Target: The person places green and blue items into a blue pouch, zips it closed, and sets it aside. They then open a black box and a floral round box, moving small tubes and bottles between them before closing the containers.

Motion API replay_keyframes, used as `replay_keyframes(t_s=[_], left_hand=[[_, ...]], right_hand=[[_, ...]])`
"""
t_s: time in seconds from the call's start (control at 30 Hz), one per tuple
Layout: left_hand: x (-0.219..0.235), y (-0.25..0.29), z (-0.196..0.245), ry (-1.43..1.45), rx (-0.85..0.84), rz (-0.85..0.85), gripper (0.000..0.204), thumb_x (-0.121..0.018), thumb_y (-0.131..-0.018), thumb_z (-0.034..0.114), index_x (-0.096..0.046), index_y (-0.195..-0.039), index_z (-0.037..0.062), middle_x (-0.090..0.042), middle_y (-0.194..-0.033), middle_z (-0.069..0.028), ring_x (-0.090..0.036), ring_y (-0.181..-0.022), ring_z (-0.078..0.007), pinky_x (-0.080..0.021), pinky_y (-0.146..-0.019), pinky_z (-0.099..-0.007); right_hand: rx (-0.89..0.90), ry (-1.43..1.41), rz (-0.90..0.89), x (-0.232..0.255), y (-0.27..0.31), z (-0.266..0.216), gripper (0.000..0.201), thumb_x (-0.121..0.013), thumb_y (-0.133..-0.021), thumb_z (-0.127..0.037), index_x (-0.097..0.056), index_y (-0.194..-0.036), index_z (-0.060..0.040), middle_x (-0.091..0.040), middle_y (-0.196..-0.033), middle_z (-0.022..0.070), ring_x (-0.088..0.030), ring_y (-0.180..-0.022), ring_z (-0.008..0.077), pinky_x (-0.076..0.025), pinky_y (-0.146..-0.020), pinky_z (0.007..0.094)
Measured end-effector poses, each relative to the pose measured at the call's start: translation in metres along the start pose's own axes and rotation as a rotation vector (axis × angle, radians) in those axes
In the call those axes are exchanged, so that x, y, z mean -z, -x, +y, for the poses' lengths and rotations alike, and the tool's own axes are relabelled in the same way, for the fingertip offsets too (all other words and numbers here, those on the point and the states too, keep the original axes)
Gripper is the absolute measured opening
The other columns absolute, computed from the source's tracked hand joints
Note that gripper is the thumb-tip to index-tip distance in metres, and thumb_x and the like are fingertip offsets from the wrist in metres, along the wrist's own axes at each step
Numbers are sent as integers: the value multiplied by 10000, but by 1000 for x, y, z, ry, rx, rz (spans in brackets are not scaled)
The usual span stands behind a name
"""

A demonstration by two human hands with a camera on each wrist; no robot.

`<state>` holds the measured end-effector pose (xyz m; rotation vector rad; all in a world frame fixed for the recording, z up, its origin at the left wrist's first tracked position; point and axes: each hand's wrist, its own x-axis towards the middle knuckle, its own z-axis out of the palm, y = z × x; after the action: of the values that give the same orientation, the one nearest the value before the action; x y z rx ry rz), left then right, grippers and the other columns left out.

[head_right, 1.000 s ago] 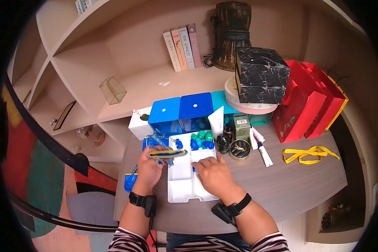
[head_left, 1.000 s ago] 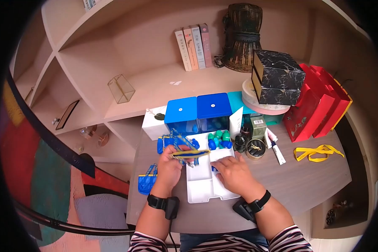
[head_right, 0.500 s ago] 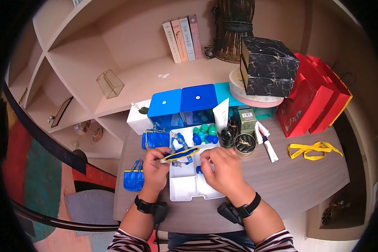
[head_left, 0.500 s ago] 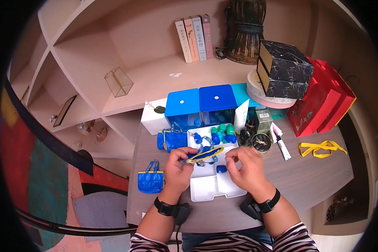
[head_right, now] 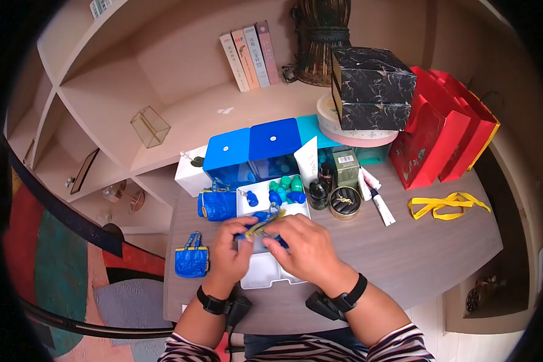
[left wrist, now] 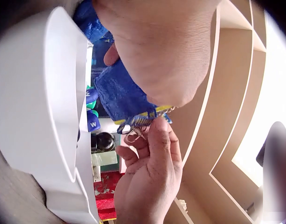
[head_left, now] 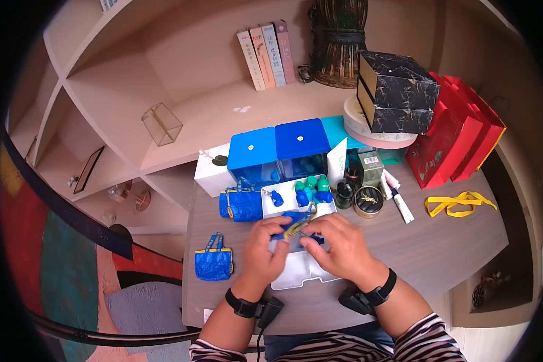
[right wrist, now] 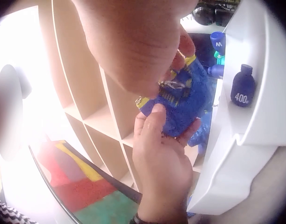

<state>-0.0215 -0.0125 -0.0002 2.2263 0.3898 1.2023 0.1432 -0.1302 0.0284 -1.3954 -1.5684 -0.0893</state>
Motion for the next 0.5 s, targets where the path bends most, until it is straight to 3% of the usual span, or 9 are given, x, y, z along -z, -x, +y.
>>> replay_keyframes(t_s=[0.07, 0.13, 0.2, 0.33, 0.37, 0.5], left_hand=[[5, 1, -7, 49, 97, 81, 160, -554, -881, -40, -546, -1031, 16, -683, -1164, -176, -667, -1012, -261, -516, -899, -340], [11, 1, -11, 93, 195, 171, 140, -514, -919, -31, -552, -1047, 11, -676, -1169, -165, -654, -1015, -222, -502, -909, -325], [17, -1, -10, 358, 349, 245, 167, -436, -968, -17, -549, -1090, 2, -648, -1196, -141, -610, -1047, -168, -481, -925, -311], [10, 6, -25, 459, 287, 176, 241, -393, -923, -63, -546, -1098, 1, -620, -1244, -148, -585, -1089, -172, -481, -926, -299], [8, 5, -27, 372, 210, 150, 276, -378, -899, -89, -548, -1098, -2, -630, -1245, -158, -603, -1064, -174, -494, -911, -298], [4, 6, -21, 347, 252, 124, 278, -394, -895, -114, -551, -1104, -19, -645, -1234, -159, -635, -1020, -185, -514, -898, -309]], right_hand=[[-9, 38, 81, 1, -2, 0, 165, -765, -818, -143, -683, -946, -78, -678, -887, 76, -659, -827, 298, -535, -681, 392], [-55, 85, 32, 4, 0, 0, 170, -765, -821, -173, -693, -953, -91, -684, -907, 69, -654, -860, 288, -526, -724, 394], [-56, 264, -205, 6, 1, 0, 188, -759, -819, -194, -707, -977, -106, -695, -943, 65, -656, -888, 273, -505, -811, 399], [-1, 328, -350, -8, 17, 13, 213, -748, -817, -195, -716, -1014, -118, -703, -971, 62, -661, -902, 265, -472, -886, 414], [3, 345, -370, -6, 16, 12, 230, -742, -819, -192, -714, -1035, -117, -705, -966, 62, -663, -907, 266, -467, -896, 420], [20, 405, -417, -5, 16, 11, 286, -730, -813, -166, -699, -1094, -123, -707, -956, 67, -669, -921, 263, -465, -910, 413]])
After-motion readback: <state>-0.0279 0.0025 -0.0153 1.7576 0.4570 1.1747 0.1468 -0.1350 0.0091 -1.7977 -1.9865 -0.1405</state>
